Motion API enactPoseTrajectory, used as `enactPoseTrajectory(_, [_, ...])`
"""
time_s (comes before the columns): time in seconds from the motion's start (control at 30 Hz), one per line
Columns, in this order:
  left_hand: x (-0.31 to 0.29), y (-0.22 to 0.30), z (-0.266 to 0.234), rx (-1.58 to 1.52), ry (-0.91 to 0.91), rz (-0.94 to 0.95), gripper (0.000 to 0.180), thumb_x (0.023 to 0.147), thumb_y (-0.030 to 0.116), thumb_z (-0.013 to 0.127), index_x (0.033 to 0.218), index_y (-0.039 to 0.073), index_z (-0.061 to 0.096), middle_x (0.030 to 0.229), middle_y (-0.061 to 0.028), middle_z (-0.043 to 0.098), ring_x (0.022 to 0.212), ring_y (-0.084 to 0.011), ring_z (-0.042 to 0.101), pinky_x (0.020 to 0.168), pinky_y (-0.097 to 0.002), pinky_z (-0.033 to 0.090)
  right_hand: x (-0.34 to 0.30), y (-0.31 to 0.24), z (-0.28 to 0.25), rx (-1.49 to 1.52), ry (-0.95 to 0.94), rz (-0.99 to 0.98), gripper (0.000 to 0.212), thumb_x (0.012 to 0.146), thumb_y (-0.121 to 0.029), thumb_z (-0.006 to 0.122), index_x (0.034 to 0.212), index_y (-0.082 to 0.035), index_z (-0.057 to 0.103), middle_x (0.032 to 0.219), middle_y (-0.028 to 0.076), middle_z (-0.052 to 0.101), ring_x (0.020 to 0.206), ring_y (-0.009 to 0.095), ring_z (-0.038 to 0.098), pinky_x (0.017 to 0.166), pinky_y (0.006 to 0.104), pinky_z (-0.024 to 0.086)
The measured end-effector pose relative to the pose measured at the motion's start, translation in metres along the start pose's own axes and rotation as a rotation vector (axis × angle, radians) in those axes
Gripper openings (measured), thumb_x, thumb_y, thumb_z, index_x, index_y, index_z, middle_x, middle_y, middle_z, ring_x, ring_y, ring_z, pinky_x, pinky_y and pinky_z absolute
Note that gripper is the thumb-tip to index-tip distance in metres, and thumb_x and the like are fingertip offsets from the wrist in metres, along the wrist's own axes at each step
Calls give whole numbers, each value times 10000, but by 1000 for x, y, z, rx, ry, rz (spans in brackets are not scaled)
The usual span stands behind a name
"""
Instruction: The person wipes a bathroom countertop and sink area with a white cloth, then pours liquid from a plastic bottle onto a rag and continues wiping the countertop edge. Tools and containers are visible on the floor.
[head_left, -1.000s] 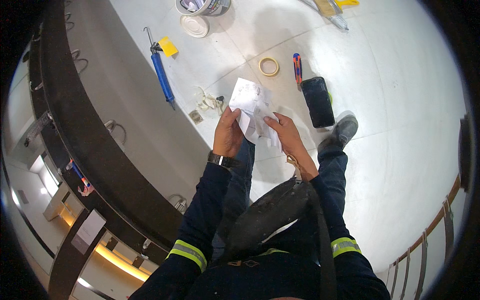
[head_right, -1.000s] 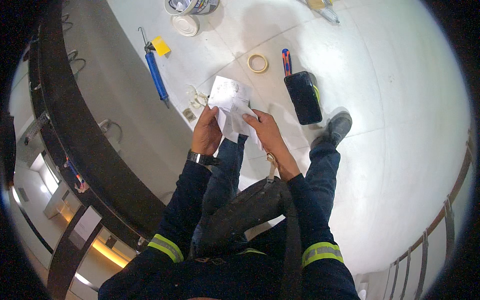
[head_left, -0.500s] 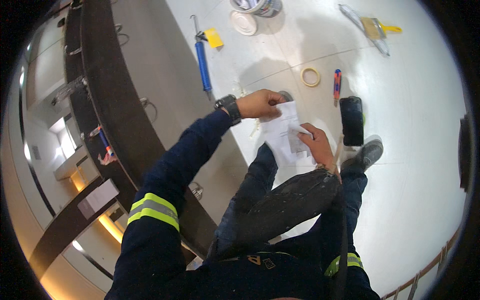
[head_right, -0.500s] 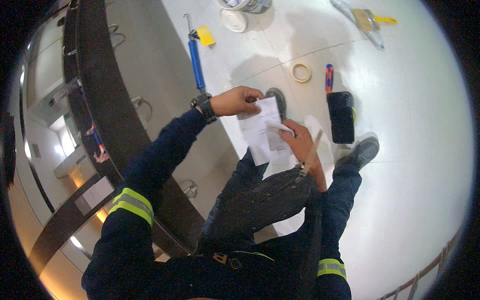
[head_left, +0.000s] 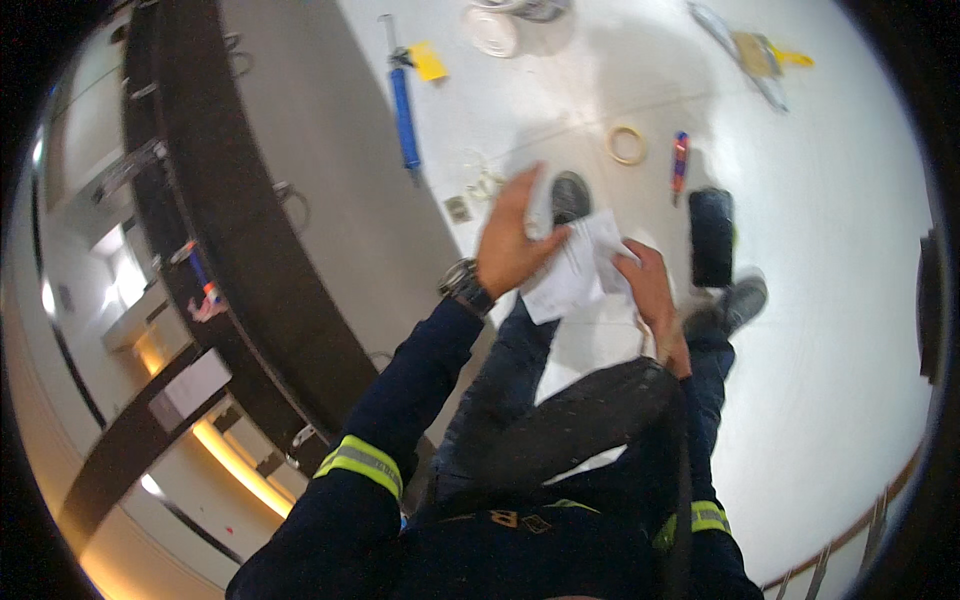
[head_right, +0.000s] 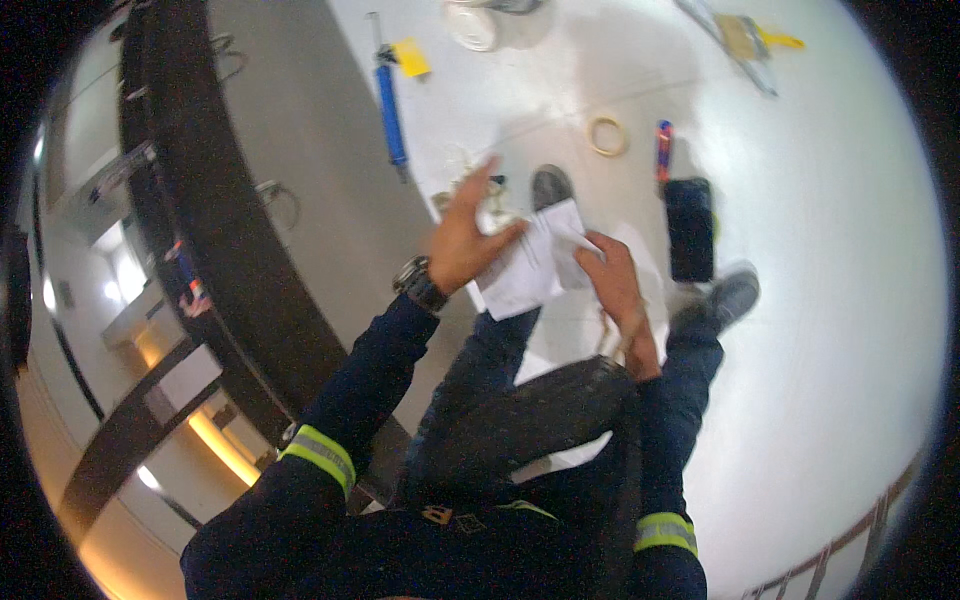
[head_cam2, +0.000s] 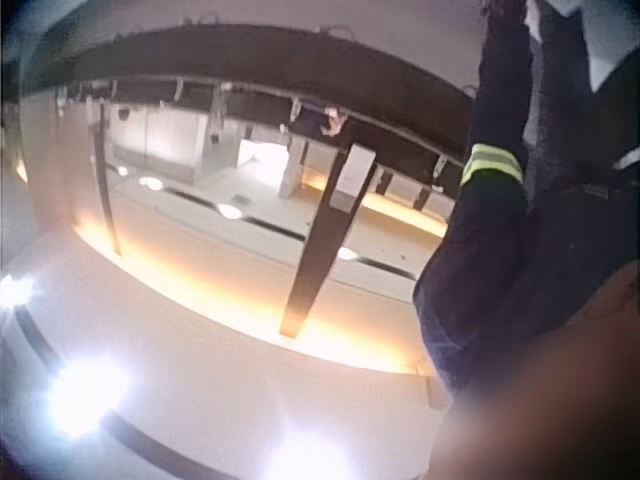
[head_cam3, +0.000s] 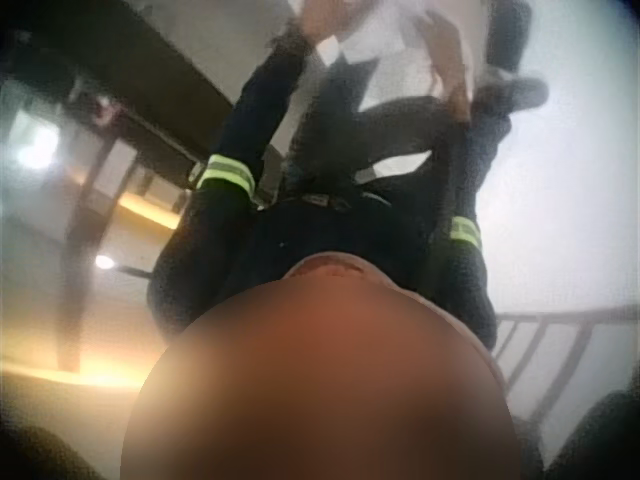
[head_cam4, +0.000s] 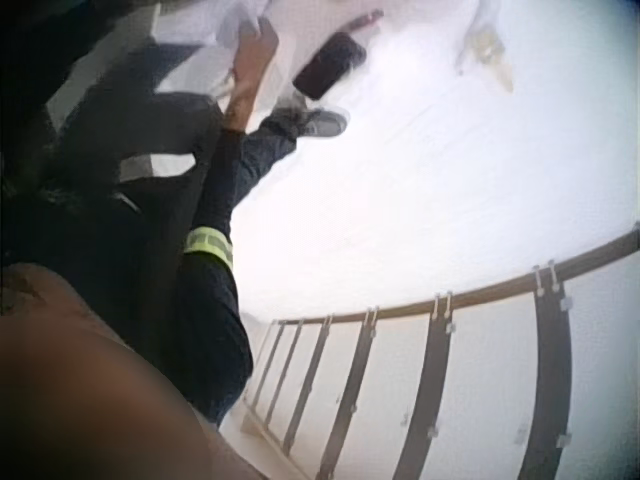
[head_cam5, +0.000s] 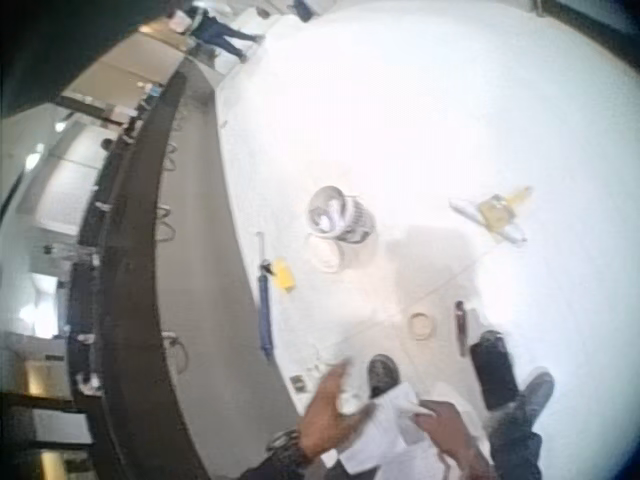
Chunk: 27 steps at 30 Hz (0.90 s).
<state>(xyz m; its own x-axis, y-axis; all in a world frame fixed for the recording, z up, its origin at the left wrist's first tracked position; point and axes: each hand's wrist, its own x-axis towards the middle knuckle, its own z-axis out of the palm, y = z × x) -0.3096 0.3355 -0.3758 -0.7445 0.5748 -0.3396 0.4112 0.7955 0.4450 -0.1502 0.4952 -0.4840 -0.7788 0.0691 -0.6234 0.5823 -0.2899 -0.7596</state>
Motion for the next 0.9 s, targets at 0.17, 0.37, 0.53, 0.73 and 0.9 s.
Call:
enactPoseTrajectory(0.17, [9,-11,-6,-464,-507,-189,766,851,144,738,1506,59,349,1368,-234,565,1075,-330,668,967,-410,529,10,53,9,150,-69,104,490,879,-235,628,1271,58,620,1095,180,708,1001,261,665,932,355,493])
enactPoseTrajectory(0.37, [-42,-65,-171,232,74,-352,722,890,82,670,1526,181,342,1304,-247,615,1105,-401,663,917,-468,555,17,22,10,367,-12,126,461,908,-220,513,1265,49,626,1143,148,707,1027,196,659,877,308,494])
enactPoseTrajectory(0.53, [-90,-113,-305,757,5,-646,725,900,10,555,1554,195,302,1288,-265,606,1094,-420,644,940,-471,531,27,39,7,338,-93,154,503,901,-219,498,1316,56,573,1202,141,689,1042,203,648,867,318,504])
enactPoseTrajectory(0.73, [-121,-160,-314,1379,-88,-208,724,866,-26,498,1541,191,350,1529,-189,394,1424,-402,350,1181,-531,288,24,39,5,392,-94,155,496,909,-229,505,1312,52,574,1211,128,683,1025,195,644,844,312,502])
enactPoseTrajectory(0.9, [-134,-203,-307,1245,-438,-258,423,950,99,473,1364,22,518,1536,-191,387,1493,-382,251,1226,-500,241,18,32,3,401,-80,134,473,924,-237,512,1289,53,596,1210,129,689,1034,184,638,792,294,508])
